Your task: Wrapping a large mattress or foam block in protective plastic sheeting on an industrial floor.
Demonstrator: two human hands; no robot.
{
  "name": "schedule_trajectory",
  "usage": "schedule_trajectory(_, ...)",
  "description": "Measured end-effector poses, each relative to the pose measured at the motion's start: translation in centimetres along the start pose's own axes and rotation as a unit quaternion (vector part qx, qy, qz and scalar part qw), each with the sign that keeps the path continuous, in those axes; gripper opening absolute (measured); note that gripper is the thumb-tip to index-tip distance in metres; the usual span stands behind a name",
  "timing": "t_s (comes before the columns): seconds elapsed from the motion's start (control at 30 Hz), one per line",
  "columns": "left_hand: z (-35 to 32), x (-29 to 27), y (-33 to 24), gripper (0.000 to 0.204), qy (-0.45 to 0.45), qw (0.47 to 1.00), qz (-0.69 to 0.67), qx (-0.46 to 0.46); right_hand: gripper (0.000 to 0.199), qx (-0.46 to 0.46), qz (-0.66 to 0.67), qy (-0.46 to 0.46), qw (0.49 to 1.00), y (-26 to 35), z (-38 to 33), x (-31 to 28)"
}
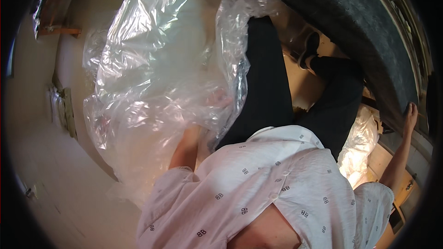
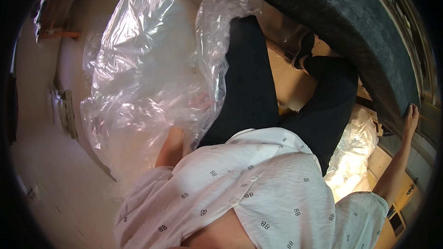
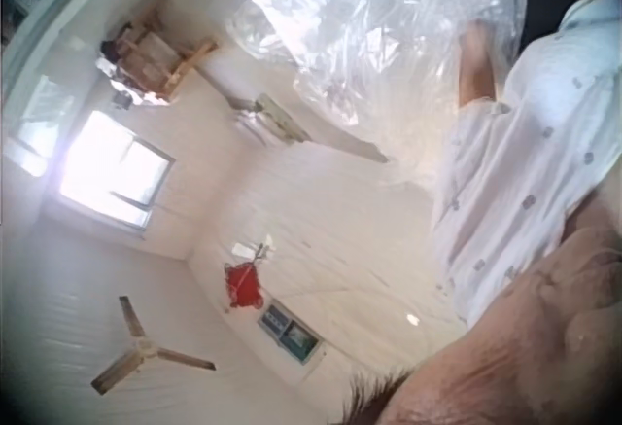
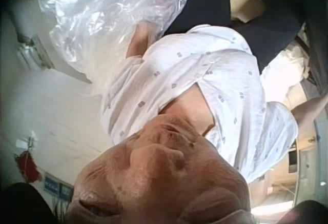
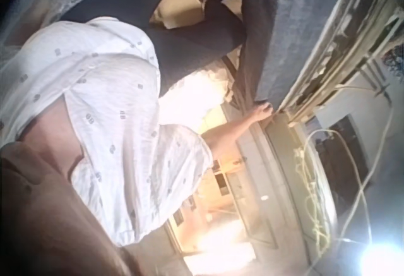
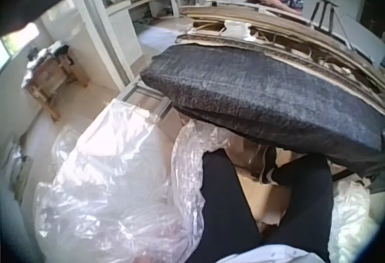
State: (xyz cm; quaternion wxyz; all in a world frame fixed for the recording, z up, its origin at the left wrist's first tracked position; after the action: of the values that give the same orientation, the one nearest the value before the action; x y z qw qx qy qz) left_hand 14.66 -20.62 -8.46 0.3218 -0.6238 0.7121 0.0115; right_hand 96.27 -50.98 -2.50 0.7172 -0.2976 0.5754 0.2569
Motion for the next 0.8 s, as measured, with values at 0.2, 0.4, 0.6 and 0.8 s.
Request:
schedule_trajectory(0.2,-2.1,19.6,27.9,0.028,-0.227,0.699,-0.677,0.043,0.04,-0.017,-0.08,-0.034,0.996,-0.5,-0.2,-0.1)
schedule_trajectory(0.4,-9.3,26.7,34.9,0.024,-0.239,0.708,-0.659,-0.086,0.038,0.012,-0.126,-0.024,0.992,-9.7,-2.0,-0.8)
schedule_trajectory(0.6,-5.7,20.0,32.2,0.021,-0.158,0.792,-0.565,-0.17,0.037,0.087,-0.121,-0.204,0.968,1.2,-7.6,-0.4)
schedule_trajectory(0.8,-0.3,10.6,29.4,0.02,-0.157,0.85,-0.444,-0.236,0.02,0.131,-0.045,-0.308,0.941,-1.0,-12.6,1.3)
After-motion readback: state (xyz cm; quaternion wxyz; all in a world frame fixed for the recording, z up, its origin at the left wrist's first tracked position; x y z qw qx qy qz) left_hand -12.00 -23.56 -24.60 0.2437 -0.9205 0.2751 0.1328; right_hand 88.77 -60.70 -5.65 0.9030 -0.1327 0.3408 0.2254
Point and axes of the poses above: each hand's wrist, its own z-axis towards the middle knuckle, its own x-axis out of the palm, y = z × x, the point moved 2 cm from there along z, towards the middle knuckle, and after that the axes turned 15 degrees about -z, right-handed, at the moved point
